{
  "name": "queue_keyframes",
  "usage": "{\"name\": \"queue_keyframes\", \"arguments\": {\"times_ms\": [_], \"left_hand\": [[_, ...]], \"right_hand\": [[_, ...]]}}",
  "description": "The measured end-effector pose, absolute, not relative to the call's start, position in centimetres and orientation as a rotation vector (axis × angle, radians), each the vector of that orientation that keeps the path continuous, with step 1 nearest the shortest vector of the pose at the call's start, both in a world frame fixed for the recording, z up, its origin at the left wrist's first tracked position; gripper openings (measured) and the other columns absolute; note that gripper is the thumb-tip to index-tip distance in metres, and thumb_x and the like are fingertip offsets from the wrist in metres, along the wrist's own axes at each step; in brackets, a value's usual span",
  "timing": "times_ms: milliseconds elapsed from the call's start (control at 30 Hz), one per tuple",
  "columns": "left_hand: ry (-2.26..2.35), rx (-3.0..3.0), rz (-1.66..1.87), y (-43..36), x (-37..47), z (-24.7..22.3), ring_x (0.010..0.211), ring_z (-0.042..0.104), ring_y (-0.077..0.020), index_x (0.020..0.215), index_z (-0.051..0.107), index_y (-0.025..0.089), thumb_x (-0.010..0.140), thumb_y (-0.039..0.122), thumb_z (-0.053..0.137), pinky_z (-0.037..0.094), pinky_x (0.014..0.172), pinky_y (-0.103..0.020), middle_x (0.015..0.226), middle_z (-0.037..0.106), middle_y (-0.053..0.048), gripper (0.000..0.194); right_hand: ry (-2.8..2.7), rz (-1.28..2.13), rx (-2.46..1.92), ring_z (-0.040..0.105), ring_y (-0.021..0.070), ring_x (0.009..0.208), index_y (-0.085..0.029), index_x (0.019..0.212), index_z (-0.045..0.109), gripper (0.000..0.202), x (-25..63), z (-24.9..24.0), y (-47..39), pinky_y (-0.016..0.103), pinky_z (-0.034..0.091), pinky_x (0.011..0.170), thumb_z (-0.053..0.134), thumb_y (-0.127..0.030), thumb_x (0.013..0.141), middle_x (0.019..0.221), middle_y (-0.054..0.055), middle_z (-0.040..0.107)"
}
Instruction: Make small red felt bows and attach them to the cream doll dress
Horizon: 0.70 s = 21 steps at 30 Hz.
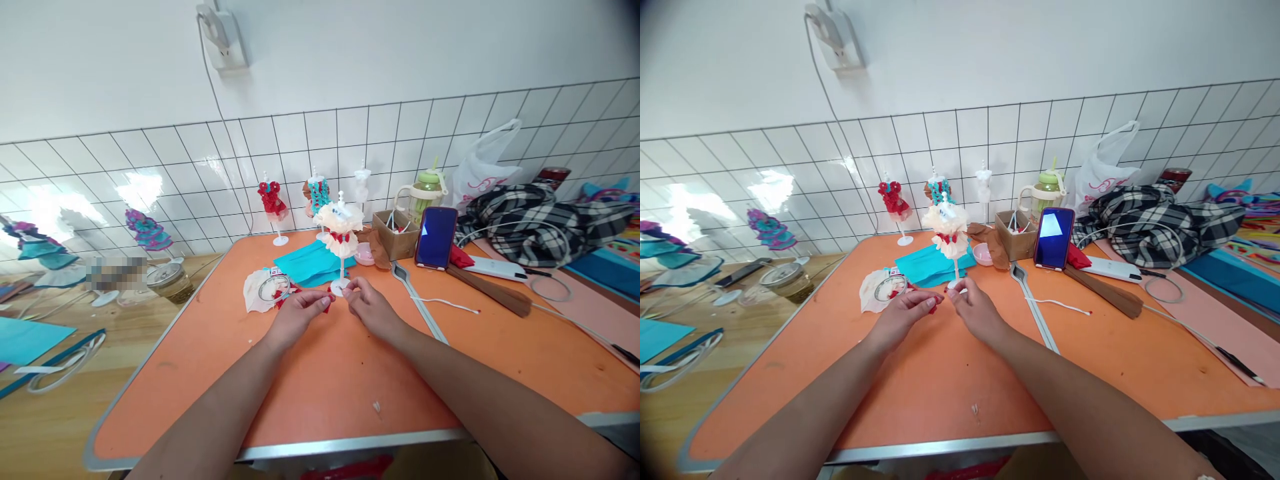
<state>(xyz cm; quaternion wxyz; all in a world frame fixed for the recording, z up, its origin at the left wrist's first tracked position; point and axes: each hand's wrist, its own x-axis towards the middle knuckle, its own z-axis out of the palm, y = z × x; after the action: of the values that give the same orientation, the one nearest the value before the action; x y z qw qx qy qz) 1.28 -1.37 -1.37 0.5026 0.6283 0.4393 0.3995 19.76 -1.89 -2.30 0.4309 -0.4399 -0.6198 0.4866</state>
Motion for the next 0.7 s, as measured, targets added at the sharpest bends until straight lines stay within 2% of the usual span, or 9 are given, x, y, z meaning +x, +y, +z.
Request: {"name": "queue_keyframes", "arguments": {"times_ms": [100, 167, 233, 333, 400, 567, 700], "left_hand": [[1.026, 1.455, 0.972, -1.1, 1.2, -1.7, 0.111, 0.054, -0.0246, 0.091, 0.071, 0.018, 0.078, 0.040, 0.064, 0.043, 0.094, -0.037, 0.118, 0.063, -0.009, 0.027], [1.006, 1.440, 0.978, -1.1, 1.4, -1.8, 0.117, 0.051, -0.0258, 0.093, 0.071, 0.018, 0.077, 0.040, 0.065, 0.040, 0.099, -0.039, 0.123, 0.061, -0.009, 0.028], [0.985, 1.426, 0.971, -1.2, 1.7, -1.7, 0.120, 0.049, -0.0263, 0.098, 0.070, 0.018, 0.078, 0.040, 0.064, 0.038, 0.101, -0.041, 0.124, 0.061, -0.009, 0.031], [0.924, 1.408, 0.960, -1.5, 2.1, -1.7, 0.116, 0.052, -0.0249, 0.107, 0.066, 0.019, 0.079, 0.041, 0.063, 0.039, 0.100, -0.041, 0.120, 0.063, -0.009, 0.036], [0.912, 1.415, 0.970, -1.7, 2.3, -1.8, 0.110, 0.056, -0.0228, 0.106, 0.064, 0.019, 0.079, 0.041, 0.063, 0.040, 0.098, -0.039, 0.116, 0.064, -0.009, 0.035], [0.966, 1.405, 1.032, -1.4, 2.5, -2.5, 0.096, 0.059, -0.0186, 0.086, 0.055, 0.017, 0.078, 0.044, 0.063, 0.044, 0.090, -0.036, 0.099, 0.066, -0.006, 0.030], [0.999, 1.456, 1.027, -1.2, 2.4, -2.7, 0.094, 0.057, -0.0175, 0.082, 0.051, 0.017, 0.078, 0.046, 0.062, 0.045, 0.086, -0.032, 0.097, 0.063, -0.006, 0.032]], "right_hand": [[-1.458, 1.374, -1.084, 0.026, 0.0053, 0.040, -0.021, 0.092, 0.052, 0.033, 20.1, -2.2, -1.5, 0.019, 0.019, 0.038, 0.051, -0.053, 0.082, 0.053, -0.009, 0.035], [-1.370, 1.564, -1.031, 0.022, 0.0037, 0.038, -0.020, 0.094, 0.055, 0.033, 20.1, -2.2, -1.6, 0.019, 0.014, 0.035, 0.060, -0.048, 0.077, 0.054, -0.009, 0.035], [-1.241, 1.714, -0.981, 0.025, 0.0031, 0.037, -0.020, 0.100, 0.057, 0.036, 19.8, -2.3, -1.8, 0.018, 0.011, 0.033, 0.068, -0.040, 0.071, 0.055, -0.009, 0.037], [-1.040, 1.849, -0.908, 0.032, 0.0024, 0.041, -0.020, 0.103, 0.058, 0.040, 19.4, -2.6, -2.0, 0.015, 0.010, 0.032, 0.073, -0.031, 0.068, 0.060, -0.008, 0.042], [-0.932, 1.928, -0.863, 0.029, 0.0010, 0.042, -0.020, 0.101, 0.060, 0.036, 19.4, -2.7, -1.9, 0.013, 0.010, 0.032, 0.073, -0.026, 0.068, 0.063, -0.007, 0.043], [-0.811, 2.102, -0.800, 0.022, 0.0000, 0.042, -0.019, 0.094, 0.061, 0.028, 19.8, -2.7, -1.5, 0.012, 0.009, 0.031, 0.073, -0.020, 0.069, 0.067, -0.007, 0.046], [-0.807, 2.120, -0.790, 0.022, 0.0005, 0.042, -0.019, 0.091, 0.059, 0.029, 20.0, -2.8, -1.3, 0.012, 0.008, 0.031, 0.075, -0.019, 0.066, 0.061, -0.009, 0.038]]}}
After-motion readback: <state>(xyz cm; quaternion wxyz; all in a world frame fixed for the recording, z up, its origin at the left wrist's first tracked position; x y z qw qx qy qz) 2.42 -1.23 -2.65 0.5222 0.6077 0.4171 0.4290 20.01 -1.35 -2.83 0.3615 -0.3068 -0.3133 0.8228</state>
